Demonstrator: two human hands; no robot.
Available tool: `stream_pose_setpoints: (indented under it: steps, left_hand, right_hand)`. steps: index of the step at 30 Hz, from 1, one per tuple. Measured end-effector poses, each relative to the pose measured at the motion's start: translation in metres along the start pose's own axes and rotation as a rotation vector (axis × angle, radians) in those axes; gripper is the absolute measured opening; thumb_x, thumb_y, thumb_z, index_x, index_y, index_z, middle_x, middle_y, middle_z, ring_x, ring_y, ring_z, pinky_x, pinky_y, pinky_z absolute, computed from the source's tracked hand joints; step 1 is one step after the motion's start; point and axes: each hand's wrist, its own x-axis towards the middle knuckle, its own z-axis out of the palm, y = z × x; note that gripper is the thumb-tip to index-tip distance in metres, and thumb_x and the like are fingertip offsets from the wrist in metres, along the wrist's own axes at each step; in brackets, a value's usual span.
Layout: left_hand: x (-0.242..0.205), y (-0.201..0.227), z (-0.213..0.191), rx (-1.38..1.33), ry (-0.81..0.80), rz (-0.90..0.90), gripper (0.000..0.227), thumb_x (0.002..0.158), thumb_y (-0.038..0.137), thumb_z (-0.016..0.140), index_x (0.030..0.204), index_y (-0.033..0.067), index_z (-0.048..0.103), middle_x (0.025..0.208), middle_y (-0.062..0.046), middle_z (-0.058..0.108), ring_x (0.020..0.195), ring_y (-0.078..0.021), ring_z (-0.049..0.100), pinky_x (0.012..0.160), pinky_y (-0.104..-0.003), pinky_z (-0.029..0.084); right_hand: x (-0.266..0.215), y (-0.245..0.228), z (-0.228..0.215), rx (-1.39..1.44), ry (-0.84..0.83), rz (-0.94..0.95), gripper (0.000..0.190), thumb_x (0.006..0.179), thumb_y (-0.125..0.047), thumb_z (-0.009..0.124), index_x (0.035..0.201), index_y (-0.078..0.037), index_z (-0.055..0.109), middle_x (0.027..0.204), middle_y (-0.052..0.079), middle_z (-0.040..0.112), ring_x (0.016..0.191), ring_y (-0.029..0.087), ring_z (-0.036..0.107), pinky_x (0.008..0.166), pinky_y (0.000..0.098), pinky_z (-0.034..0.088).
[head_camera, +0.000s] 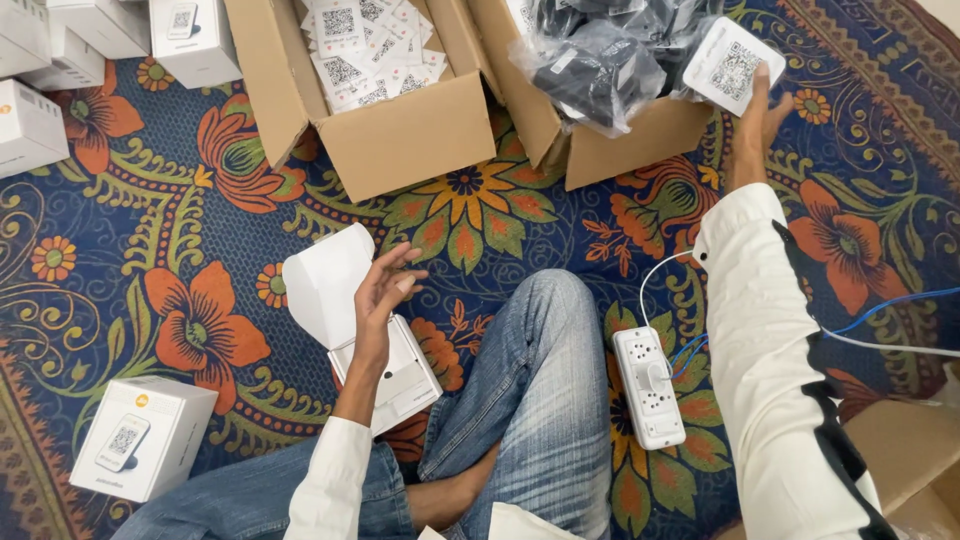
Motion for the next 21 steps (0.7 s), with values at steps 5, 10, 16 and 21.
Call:
stream_pose_setpoints:
  steps: [5,10,16,21]
  left_hand:
    - [-0.022,0.011,-0.027,0.015,0.097,0.051,0.052,0.093,0.021,0.059,0.143,0.0038,0.057,0.134,-0.015,0.067,0.110,-0.0228,0.070,0.094,-0.038,0.057]
    - [-0.050,0.018,-0.056,0.001,0.241,0.066,0.048,0.095,0.019,0.059,0.141,0.0030,0.058,0.132,-0.015,0.067,0.106,-0.0227,0.069,0.089,-0.037,0.057]
    - [-0.069,0.001,-0.083,-0.035,0.306,0.067,0.046,0.097,0.016,0.056,0.140,0.0018,0.057,0.132,-0.014,0.067,0.106,-0.0222,0.069,0.086,-0.037,0.057]
    - [-0.059,-0.006,-0.075,-0.099,0.346,0.057,0.044,0.097,0.013,0.056,0.139,0.0008,0.059,0.131,-0.015,0.067,0.104,-0.0218,0.068,0.085,-0.036,0.055]
  right_hand:
    - [-0.007,0.021,0.026,0.350,0.135,-0.249,0.077,0.104,-0.050,0.060,0.159,-0.007,0.027,0.162,0.022,0.031,0.147,0.035,0.046,0.119,0.0425,0.046]
    - [-0.011,0.027,0.044,-0.101,0.021,-0.536,0.070,0.116,-0.032,0.071,0.167,-0.010,0.028,0.173,0.020,0.029,0.160,0.040,0.029,0.130,0.0469,0.027]
    - [-0.069,-0.060,0.006,-0.624,-0.194,-0.721,0.094,0.094,-0.026,0.081,0.171,-0.016,0.028,0.173,0.016,0.023,0.153,0.043,0.031,0.124,0.0496,0.034]
    - [-0.040,-0.077,0.014,-0.957,-0.310,-0.893,0.082,0.087,-0.024,0.085,0.161,-0.019,0.050,0.169,0.013,0.039,0.137,0.045,0.044,0.112,0.0524,0.044]
